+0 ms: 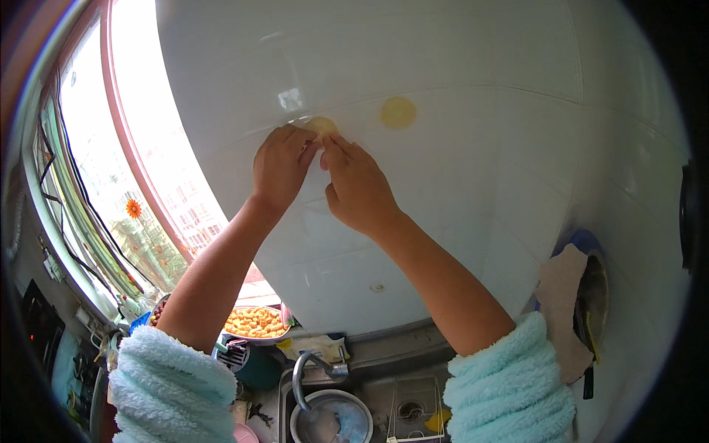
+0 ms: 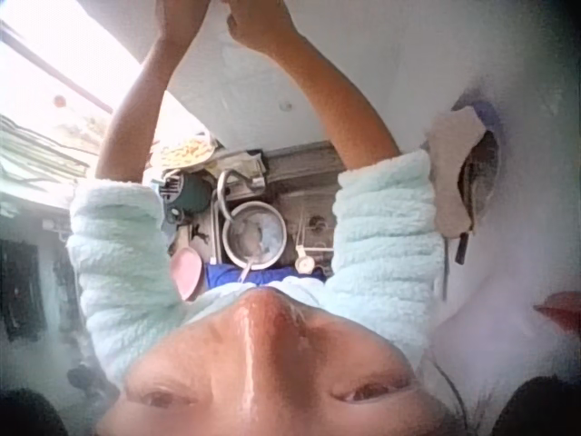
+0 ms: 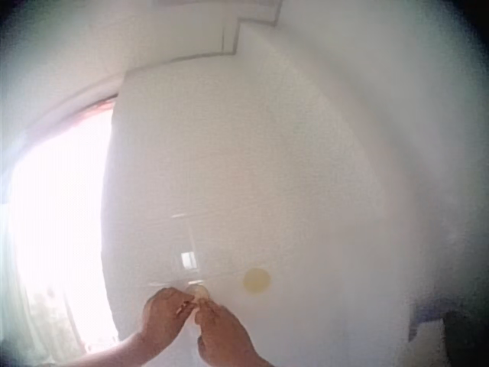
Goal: The person removes a white plastic wall rack from a tiled wall, cleans the adhesive residue with a knife, and reattaches the rack using new adhesive pads. The person uses a knife to scrape the wall and handles the rack and adhesive pads by hand.
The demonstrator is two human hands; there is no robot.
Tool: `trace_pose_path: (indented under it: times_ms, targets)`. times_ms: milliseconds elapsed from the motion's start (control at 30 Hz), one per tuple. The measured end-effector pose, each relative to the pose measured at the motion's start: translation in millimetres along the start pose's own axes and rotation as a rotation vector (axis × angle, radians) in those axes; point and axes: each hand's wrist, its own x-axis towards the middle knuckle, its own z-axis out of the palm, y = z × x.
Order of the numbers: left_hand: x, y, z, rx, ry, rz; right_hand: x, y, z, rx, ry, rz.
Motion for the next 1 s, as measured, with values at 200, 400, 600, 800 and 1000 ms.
trace_pose_path:
  times_ms: [200,400,600,800,1000]
  targets:
    - [0,-5,14,0.119,0.218,0.196,-2,7,13,-0.161,0.136,-0.123]
    - [0,-16,24,0.074,0.257,0.231,5,15,26,-0.186,0.158,-0.084]
    - [4,-13,18,0.14,0.212,0.259,11,10,25,-0.296,0.199,-0.117]
    - [10,11,-4,0.339,0.071,0.257,-16,0,-15,-0.215,0.024,-0.034]
    - [17,51,12,0.105,0.0,0.266,-40,39,-61,0.016,0.144,0.217]
